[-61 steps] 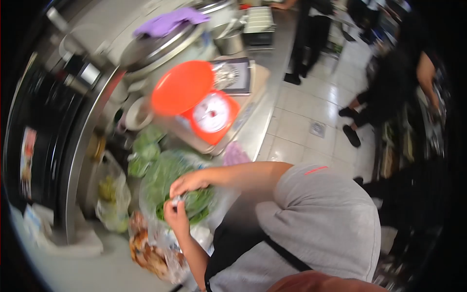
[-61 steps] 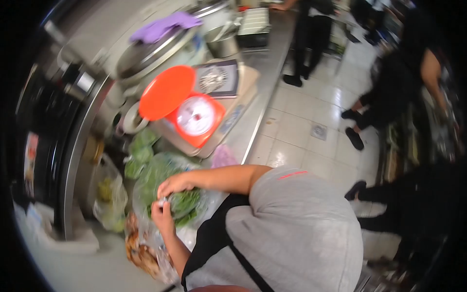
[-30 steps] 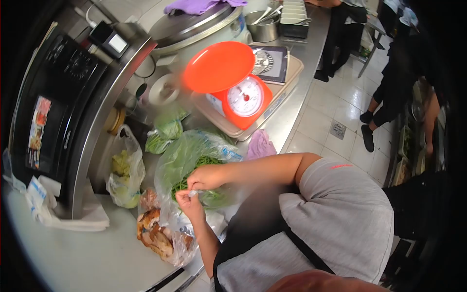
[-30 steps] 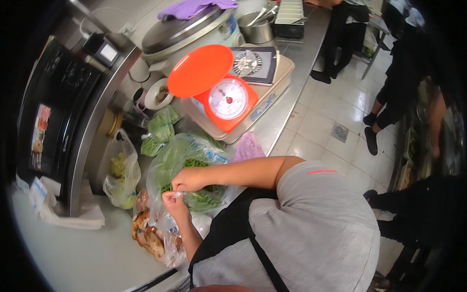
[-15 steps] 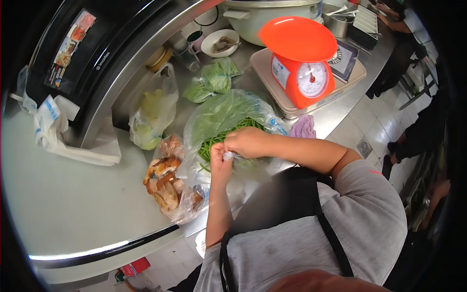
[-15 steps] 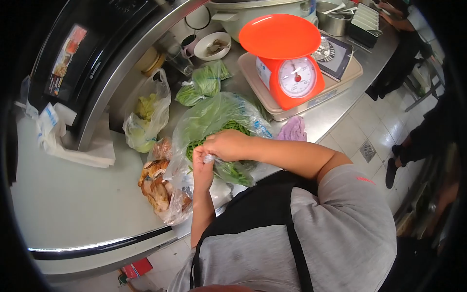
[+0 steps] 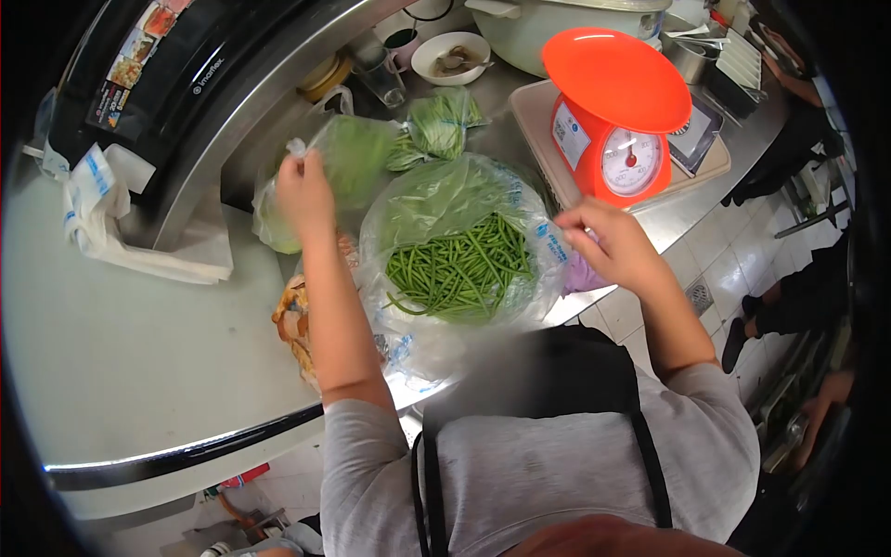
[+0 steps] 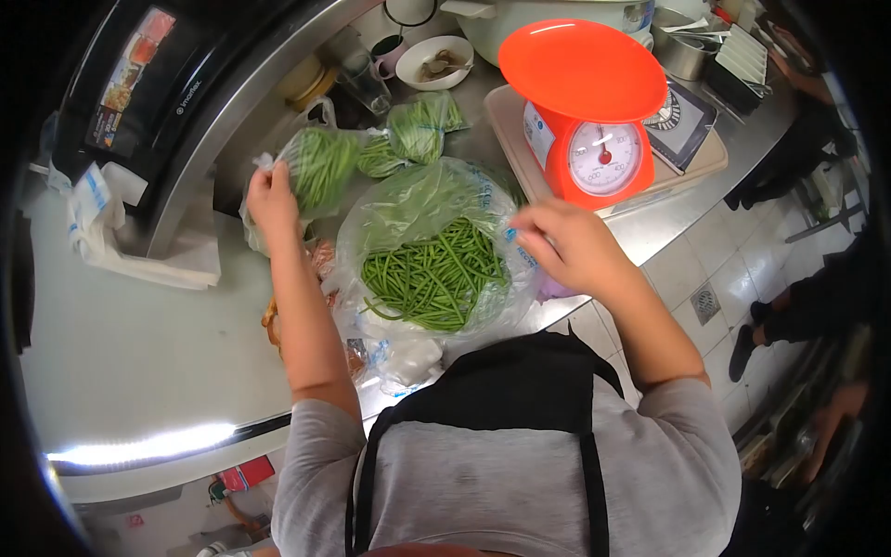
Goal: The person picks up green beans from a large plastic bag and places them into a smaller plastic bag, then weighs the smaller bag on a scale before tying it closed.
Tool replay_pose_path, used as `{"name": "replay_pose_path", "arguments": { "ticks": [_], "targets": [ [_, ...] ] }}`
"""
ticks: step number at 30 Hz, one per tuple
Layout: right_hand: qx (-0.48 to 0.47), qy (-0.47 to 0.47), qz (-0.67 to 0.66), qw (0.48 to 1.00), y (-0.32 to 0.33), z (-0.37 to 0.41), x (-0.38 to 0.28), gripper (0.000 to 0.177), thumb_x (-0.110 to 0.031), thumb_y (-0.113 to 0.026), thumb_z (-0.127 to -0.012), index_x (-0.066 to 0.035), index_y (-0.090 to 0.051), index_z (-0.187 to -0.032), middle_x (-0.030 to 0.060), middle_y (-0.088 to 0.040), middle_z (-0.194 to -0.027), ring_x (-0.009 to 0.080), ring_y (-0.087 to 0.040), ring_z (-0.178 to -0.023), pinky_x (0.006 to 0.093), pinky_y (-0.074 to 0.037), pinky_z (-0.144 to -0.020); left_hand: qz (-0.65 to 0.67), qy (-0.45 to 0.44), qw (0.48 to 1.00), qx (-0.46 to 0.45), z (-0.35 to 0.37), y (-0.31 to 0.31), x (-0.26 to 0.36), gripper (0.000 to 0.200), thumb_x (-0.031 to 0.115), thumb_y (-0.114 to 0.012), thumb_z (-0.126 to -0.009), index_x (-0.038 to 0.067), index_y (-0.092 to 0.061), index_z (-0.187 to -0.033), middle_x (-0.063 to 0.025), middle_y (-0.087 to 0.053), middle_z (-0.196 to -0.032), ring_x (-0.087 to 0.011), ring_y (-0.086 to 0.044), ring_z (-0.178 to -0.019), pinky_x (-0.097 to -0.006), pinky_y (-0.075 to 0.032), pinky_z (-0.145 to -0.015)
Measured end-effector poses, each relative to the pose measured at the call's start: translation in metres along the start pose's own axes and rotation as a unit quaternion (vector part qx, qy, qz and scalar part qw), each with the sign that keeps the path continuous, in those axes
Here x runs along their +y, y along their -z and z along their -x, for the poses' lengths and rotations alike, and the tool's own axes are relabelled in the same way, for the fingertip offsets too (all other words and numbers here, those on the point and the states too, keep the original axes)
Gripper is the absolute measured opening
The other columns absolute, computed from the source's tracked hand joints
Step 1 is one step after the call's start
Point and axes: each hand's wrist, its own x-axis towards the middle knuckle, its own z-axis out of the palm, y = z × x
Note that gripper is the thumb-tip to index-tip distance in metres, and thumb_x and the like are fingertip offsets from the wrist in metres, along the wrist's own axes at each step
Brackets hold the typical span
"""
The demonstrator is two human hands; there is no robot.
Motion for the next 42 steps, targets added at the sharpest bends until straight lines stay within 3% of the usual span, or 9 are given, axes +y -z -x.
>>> {"name": "replay_pose_path", "arguments": {
  "ticks": [3, 8, 14, 18, 21, 25, 31, 34, 42],
  "targets": [
    [-0.045, -0.084, 0.201, 0.975, -0.024, 0.047, 0.049, 0.025, -0.012, -0.059, -0.066, -0.007, -0.056, -0.09, 0.0083, -0.053, -0.088, 0.0261, -0.052, -0.078, 0.0347, -0.044, -0.066, -0.08, 0.018, 0.996, 0.019, -0.013, -0.033, -0.031, 0.019, 0.017, -0.052, -0.074, -0.001, -0.051, -0.069, -0.0117, -0.055, -0.063, -0.02, -0.051, -0.057, -0.0315, -0.04, -0.056],
    [0.06, -0.07, 0.279, 0.956, -0.073, 0.095, 0.095, 0.031, -0.007, -0.061, -0.059, -0.011, -0.06, -0.09, 0.006, -0.053, -0.09, 0.0273, -0.049, -0.082, 0.0345, -0.043, -0.069, -0.07, 0.106, 0.977, -0.169, -0.006, -0.106, -0.203, 0.018, 0.019, -0.055, -0.077, 0.003, -0.056, -0.085, -0.0013, -0.054, -0.073, -0.0099, -0.047, -0.065, -0.0238, -0.038, -0.057],
    [0.086, -0.057, 0.239, 0.965, -0.075, 0.089, 0.116, 0.018, -0.008, -0.063, -0.057, -0.008, -0.057, -0.074, 0.0071, -0.051, -0.085, 0.0269, -0.049, -0.078, 0.0352, -0.043, -0.066, 0.056, 0.177, 0.951, -0.247, 0.02, -0.064, -0.06, 0.029, 0.02, -0.054, -0.079, 0.002, -0.052, -0.101, -0.0023, -0.053, -0.084, -0.0095, -0.048, -0.071, -0.0227, -0.039, -0.064],
    [-0.061, -0.15, 0.296, 0.941, -0.053, 0.068, 0.086, 0.025, -0.017, -0.067, -0.058, -0.006, -0.056, -0.078, 0.008, -0.05, -0.087, 0.0272, -0.049, -0.078, 0.0375, -0.042, -0.066, 0.082, 0.129, 0.962, -0.228, 0.047, 0.012, -0.002, 0.028, 0.017, -0.055, -0.078, -0.001, -0.052, -0.1, -0.004, -0.054, -0.086, -0.0093, -0.05, -0.076, -0.0217, -0.04, -0.069],
    [-0.005, 0.018, 0.197, 0.98, -0.048, 0.041, 0.041, 0.025, -0.016, -0.067, -0.059, -0.005, -0.057, -0.079, 0.0087, -0.051, -0.087, 0.027, -0.05, -0.078, 0.0362, -0.042, -0.065, 0.085, 0.17, 0.958, -0.216, 0.087, 0.074, 0.01, 0.029, 0.018, -0.053, -0.08, 0.002, -0.05, -0.103, -0.001, -0.053, -0.086, -0.007, -0.047, -0.076, -0.0205, -0.038, -0.069],
    [-0.315, 0.118, -0.195, 0.921, -0.092, 0.014, -0.019, 0.014, -0.013, -0.06, -0.069, -0.003, -0.057, -0.079, 0.0104, -0.055, -0.077, 0.0272, -0.053, -0.075, 0.033, -0.042, -0.065, 0.077, 0.239, 0.942, -0.223, 0.149, 0.136, -0.014, 0.027, 0.017, -0.051, -0.082, 0.001, -0.049, -0.103, -0.0003, -0.053, -0.085, -0.0063, -0.046, -0.073, -0.0194, -0.037, -0.067],
    [-0.488, 0.224, 0.022, 0.843, -0.201, 0.011, -0.03, 0.017, -0.015, -0.06, -0.068, -0.007, -0.059, -0.084, 0.0087, -0.054, -0.078, 0.0253, -0.053, -0.076, 0.0342, -0.042, -0.066, 0.041, 0.339, 0.911, -0.231, 0.236, 0.163, -0.004, 0.015, 0.013, -0.054, -0.079, 0.0, -0.055, -0.088, 0.0023, -0.05, -0.069, -0.0049, -0.044, -0.064, -0.0184, -0.037, -0.056],
    [-0.32, 0.307, 0.062, 0.894, -0.222, 0.015, -0.02, 0.025, -0.015, -0.061, -0.067, -0.011, -0.058, -0.091, 0.0066, -0.051, -0.08, 0.024, -0.051, -0.079, 0.0341, -0.041, -0.067, 0.07, 0.363, 0.9, -0.232, 0.269, 0.165, 0.0, 0.015, 0.011, -0.054, -0.079, 0.001, -0.055, -0.089, 0.0031, -0.048, -0.067, -0.0045, -0.041, -0.061, -0.0184, -0.036, -0.055],
    [-0.24, 0.379, 0.108, 0.887, -0.233, 0.011, -0.022, 0.016, -0.011, -0.054, -0.067, -0.013, -0.061, -0.082, 0.0027, -0.049, -0.077, 0.0197, -0.049, -0.077, 0.032, -0.039, -0.063, 0.136, 0.33, 0.908, -0.219, 0.295, 0.134, 0.008, 0.018, 0.009, -0.055, -0.077, 0.002, -0.054, -0.093, 0.0017, -0.049, -0.068, -0.0055, -0.043, -0.062, -0.0191, -0.037, -0.056]
  ]
}}
